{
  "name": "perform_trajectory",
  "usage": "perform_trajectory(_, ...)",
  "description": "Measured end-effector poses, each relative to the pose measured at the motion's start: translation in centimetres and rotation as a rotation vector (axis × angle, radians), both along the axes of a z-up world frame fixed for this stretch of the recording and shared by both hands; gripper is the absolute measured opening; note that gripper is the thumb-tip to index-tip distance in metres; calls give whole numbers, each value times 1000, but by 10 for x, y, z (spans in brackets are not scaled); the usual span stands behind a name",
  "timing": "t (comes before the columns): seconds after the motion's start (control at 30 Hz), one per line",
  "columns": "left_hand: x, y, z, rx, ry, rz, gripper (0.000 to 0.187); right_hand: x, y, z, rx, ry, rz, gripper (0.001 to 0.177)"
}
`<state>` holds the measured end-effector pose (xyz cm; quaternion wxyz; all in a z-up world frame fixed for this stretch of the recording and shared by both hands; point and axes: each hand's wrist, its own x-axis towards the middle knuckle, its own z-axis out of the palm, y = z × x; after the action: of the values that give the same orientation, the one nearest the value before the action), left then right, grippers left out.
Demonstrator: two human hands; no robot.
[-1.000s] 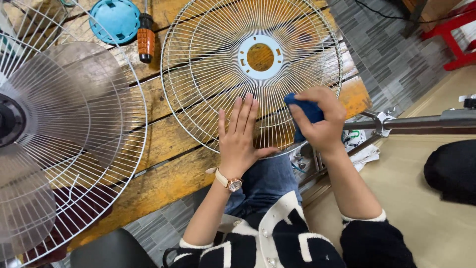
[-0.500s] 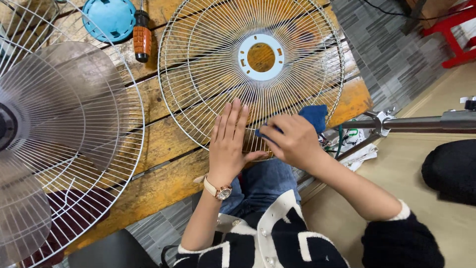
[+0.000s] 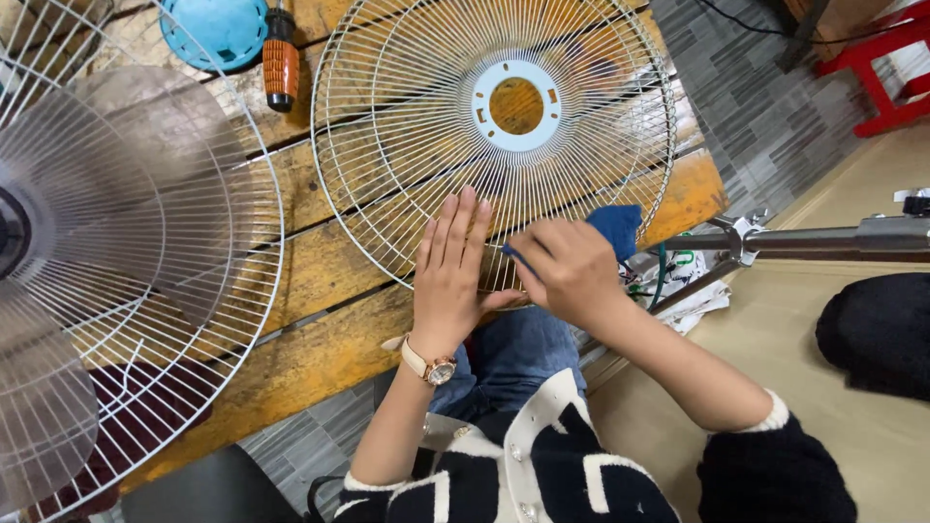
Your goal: Cleaning a metal fan grill using a blue cloth
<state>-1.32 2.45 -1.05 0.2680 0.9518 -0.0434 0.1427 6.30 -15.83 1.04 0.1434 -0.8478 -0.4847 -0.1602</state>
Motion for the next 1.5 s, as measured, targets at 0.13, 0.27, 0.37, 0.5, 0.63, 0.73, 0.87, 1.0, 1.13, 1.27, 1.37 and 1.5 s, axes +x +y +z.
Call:
perform_trajectory(0.13,1,0,-4,15,0,-4,140,-6,-5,-14,-36,35,-8,19)
perform_trajectory(0.27,-1,-1,-1,9,-10,8,138,13,2,-7,-7,-141,-61,24)
perform_trajectory(0.37,1,0,-1,0,-18,9,138,5,-1,-9,-14,-101,-28,24)
perform_trajectory(0.5,1,0,-4,-25,-25,13,138,21,2,-5,-8,-97,-31,21)
perform_trajectory(0.63,0,1,-2,-29,-10,1,138,6,-3,-16,0,-90,3,20)
perform_trajectory(0.73,1,1,1,-3,-13,7,138,2,1,0,12,-36,29,20)
perform_trajectory(0.87,3,2,-4,-6,3,9,138,0,3,-5,-7,-64,-5,20)
perform_trajectory(1.0,5,5,-4,11,14,-4,143,-16,2,-8,2,-32,42,20)
perform_trajectory(1.13,4,3,-4,-12,9,-4,138,10,-7,-29,31,-71,-19,19)
perform_trajectory(1.27,3,2,-3,-16,2,11,138,48,10,-20,82,-92,-103,18)
perform_trajectory(1.37,4,2,-1,-15,7,7,138,47,16,-17,152,-110,-148,16)
perform_trajectory(1.5,3,4,-3,22,47,-11,145,-2,0,-51,108,-119,-85,19)
